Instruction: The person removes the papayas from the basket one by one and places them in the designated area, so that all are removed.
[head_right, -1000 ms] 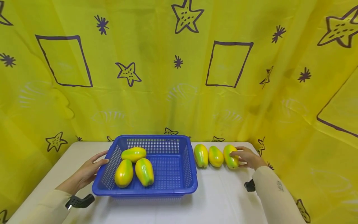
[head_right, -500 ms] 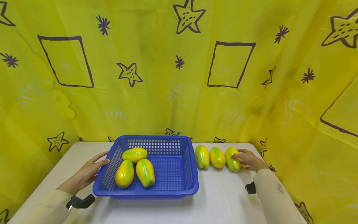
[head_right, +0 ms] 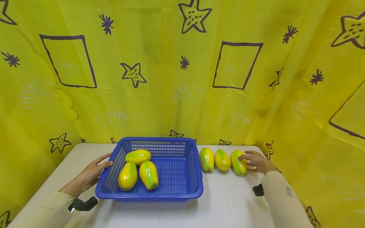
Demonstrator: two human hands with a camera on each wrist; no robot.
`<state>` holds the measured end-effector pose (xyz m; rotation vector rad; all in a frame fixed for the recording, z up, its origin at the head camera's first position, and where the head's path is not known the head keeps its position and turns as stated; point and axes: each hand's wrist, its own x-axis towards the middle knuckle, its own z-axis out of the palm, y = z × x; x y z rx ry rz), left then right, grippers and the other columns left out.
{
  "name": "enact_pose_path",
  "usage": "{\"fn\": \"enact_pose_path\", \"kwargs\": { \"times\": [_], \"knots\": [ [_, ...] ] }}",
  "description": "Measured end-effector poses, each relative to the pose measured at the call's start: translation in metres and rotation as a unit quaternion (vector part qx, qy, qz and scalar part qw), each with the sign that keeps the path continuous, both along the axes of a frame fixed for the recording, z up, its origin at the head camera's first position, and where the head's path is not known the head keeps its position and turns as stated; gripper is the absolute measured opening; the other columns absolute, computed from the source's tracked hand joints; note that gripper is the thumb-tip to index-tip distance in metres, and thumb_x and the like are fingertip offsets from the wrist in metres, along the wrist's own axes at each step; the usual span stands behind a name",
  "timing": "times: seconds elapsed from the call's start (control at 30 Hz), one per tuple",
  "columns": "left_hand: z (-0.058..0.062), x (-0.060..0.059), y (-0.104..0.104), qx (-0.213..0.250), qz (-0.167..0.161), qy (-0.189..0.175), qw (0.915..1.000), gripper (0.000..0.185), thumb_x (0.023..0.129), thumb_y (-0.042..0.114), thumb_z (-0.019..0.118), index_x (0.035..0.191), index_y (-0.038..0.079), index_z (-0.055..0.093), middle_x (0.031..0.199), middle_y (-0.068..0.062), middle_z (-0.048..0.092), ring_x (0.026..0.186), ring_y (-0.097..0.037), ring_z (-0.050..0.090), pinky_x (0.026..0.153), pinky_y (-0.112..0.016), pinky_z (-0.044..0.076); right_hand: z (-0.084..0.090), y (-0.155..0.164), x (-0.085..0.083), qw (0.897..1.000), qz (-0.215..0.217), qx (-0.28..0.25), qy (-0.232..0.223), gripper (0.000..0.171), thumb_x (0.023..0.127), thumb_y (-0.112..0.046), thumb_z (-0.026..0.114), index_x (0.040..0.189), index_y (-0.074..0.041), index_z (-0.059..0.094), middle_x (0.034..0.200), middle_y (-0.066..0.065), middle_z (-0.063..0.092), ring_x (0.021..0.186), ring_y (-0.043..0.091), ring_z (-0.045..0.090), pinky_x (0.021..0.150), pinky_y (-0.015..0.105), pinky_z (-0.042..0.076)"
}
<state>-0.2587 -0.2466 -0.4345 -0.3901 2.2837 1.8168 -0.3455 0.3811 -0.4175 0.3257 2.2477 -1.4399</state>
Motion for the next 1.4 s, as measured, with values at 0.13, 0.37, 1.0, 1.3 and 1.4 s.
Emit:
{"fn": "enact_pose_path", "kwargs": {
  "times": [0.13, 0.37, 1.0, 1.3, 1.4],
  "knots": [
    [0.000, 0.000, 0.000, -0.004, -0.004, 0.002, 1.0000, 0.067, 0.100, 0.031, 0.055, 0.157, 0.016, 0.023, 0.140, -0.031, 0.045, 0.103, -0.027, 0.065, 0.080, -0.039, 0.060, 0.004, 0.005, 0.000, 1.000, 0.006, 0.007, 0.006, 0.090, 0.097, -0.030, 0.060, 0.152, 0.007, -0.001, 0.155, 0.034, 0.007, 0.137, 0.053, 0.021, 0.109, 0.058, 0.039],
    [-0.001, 0.001, -0.002, -0.005, -0.005, -0.002, 1.0000, 0.068, 0.099, 0.032, 0.056, 0.156, 0.016, 0.024, 0.140, -0.030, 0.045, 0.103, -0.027, 0.065, 0.082, -0.040, 0.060, 0.025, 0.001, -0.002, 0.996, 0.056, 0.053, 0.035, 0.085, 0.101, -0.035, 0.050, 0.151, 0.012, -0.001, 0.156, 0.036, 0.005, 0.140, 0.055, 0.020, 0.113, 0.058, 0.032],
    [0.002, -0.001, -0.007, 0.004, -0.013, 0.004, 0.9999, 0.072, 0.098, 0.034, 0.058, 0.157, 0.016, 0.022, 0.138, -0.029, 0.048, 0.093, -0.017, 0.066, 0.081, -0.037, 0.060, 0.060, -0.109, 0.005, 0.983, 0.074, 0.014, 0.170, 0.065, 0.104, -0.037, 0.043, 0.147, 0.011, 0.030, 0.150, 0.032, 0.035, 0.134, 0.047, 0.040, 0.112, 0.053, 0.037],
    [0.002, -0.002, -0.002, 0.028, -0.019, 0.007, 0.9994, 0.071, 0.098, 0.030, 0.059, 0.157, 0.015, 0.021, 0.132, -0.026, 0.054, 0.085, -0.014, 0.068, 0.076, -0.035, 0.061, 0.057, -0.160, 0.023, 0.978, 0.094, -0.028, 0.186, 0.055, 0.102, -0.027, 0.049, 0.143, 0.009, 0.038, 0.146, 0.030, 0.041, 0.131, 0.047, 0.045, 0.108, 0.049, 0.043],
    [0.002, -0.002, -0.002, 0.029, -0.017, 0.005, 0.9994, 0.071, 0.099, 0.029, 0.059, 0.157, 0.015, 0.021, 0.133, -0.027, 0.053, 0.085, -0.014, 0.068, 0.075, -0.036, 0.061, 0.054, -0.178, 0.029, 0.978, 0.093, -0.037, 0.183, 0.053, 0.100, -0.026, 0.053, 0.140, 0.007, 0.042, 0.142, 0.028, 0.045, 0.127, 0.045, 0.050, 0.106, 0.050, 0.045]
  ]
}}
